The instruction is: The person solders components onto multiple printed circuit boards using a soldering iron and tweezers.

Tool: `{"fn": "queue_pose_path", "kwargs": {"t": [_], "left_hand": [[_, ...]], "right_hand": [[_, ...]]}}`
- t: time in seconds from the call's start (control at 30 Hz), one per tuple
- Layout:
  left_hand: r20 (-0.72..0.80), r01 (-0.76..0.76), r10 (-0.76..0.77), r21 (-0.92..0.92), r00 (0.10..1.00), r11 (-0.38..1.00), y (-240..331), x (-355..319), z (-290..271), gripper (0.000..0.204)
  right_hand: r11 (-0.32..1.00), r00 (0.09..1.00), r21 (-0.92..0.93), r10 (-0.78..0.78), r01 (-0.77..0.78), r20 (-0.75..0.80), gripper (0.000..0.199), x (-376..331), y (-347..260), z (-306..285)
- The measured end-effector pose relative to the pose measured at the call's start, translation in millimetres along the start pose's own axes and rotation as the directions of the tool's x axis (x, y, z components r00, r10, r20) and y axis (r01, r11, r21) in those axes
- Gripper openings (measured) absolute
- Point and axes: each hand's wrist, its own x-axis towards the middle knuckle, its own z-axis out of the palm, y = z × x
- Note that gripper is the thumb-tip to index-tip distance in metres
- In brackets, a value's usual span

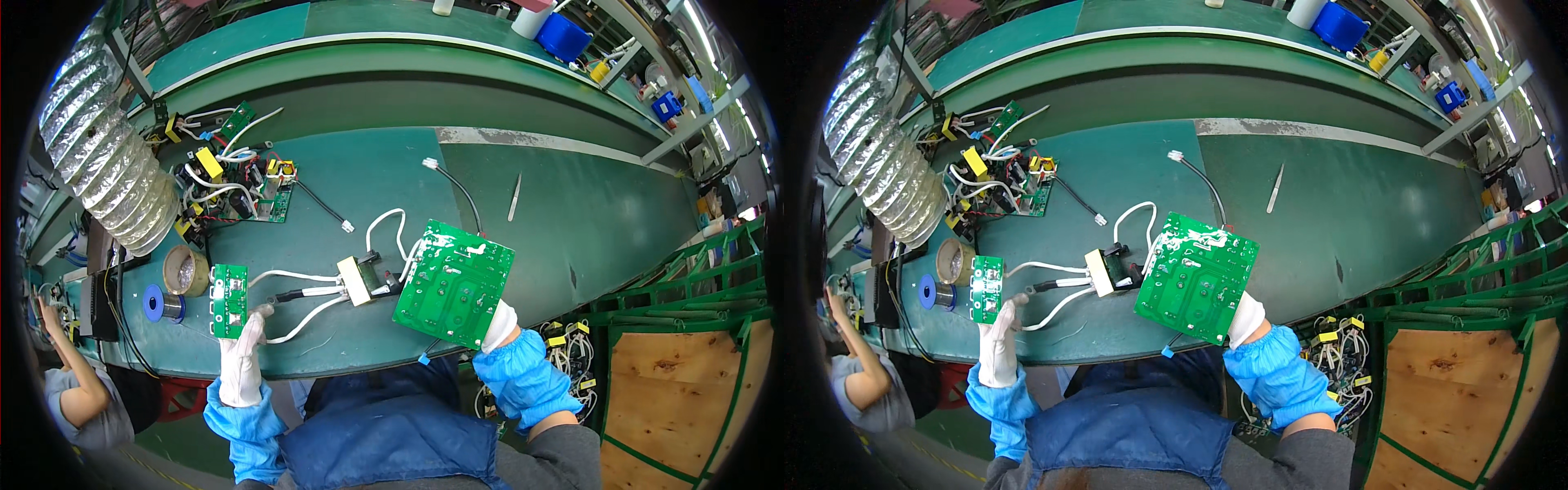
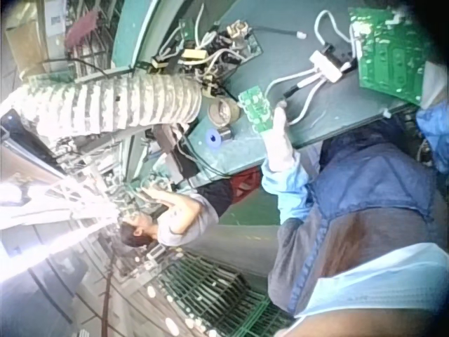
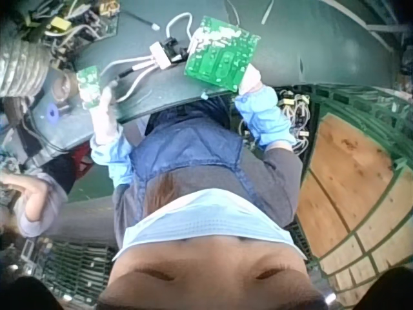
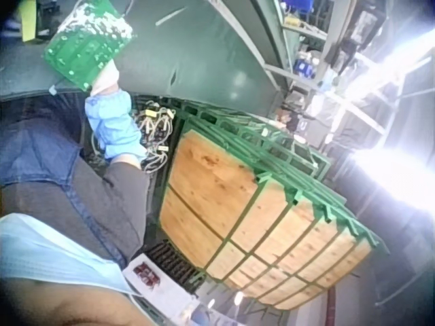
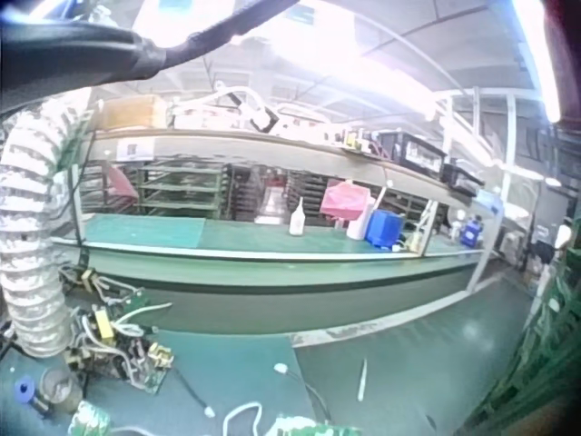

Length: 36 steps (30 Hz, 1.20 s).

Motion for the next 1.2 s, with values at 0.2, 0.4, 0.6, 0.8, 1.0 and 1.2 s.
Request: {"fn": "queue_pose_path", "kwargs": {"t": [0.2,0.4,0.6,0.8,1.0,1.2], "left_hand": [[0.0,0.044,-0.044,-0.043,0.999,0.998,3,1,1,0.023],[-0.033,0.031,-0.031,-0.01,0.999,0.999,8,1,5,0.023],[-0.022,0.04,-0.04,-0.032,0.999,0.999,3,1,4,0.027],[-0.035,0.05,-0.052,-0.054,0.998,0.997,1,0,3,0.034],[0.001,0.041,-0.041,-0.026,0.999,0.999,-2,2,-1,0.038],[0.004,0.047,-0.046,-0.051,0.999,0.998,3,2,2,0.034]], "right_hand": [[0.998,1.0,0.061,0.019,-0.019,-0.004,0.044,1,3,-6],[0.998,1.0,0.068,0.011,-0.01,-0.024,0.045,2,1,4],[0.996,0.997,-0.086,-0.024,0.018,-0.069,0.043,-1,-1,2],[0.979,0.998,-0.197,-0.053,0.043,-0.044,0.041,0,-11,27],[0.959,0.985,-0.282,-0.026,-0.024,-0.171,0.037,-6,-15,23],[0.565,0.943,-0.818,-0.318,0.106,-0.097,0.034,-20,-32,35]]}}
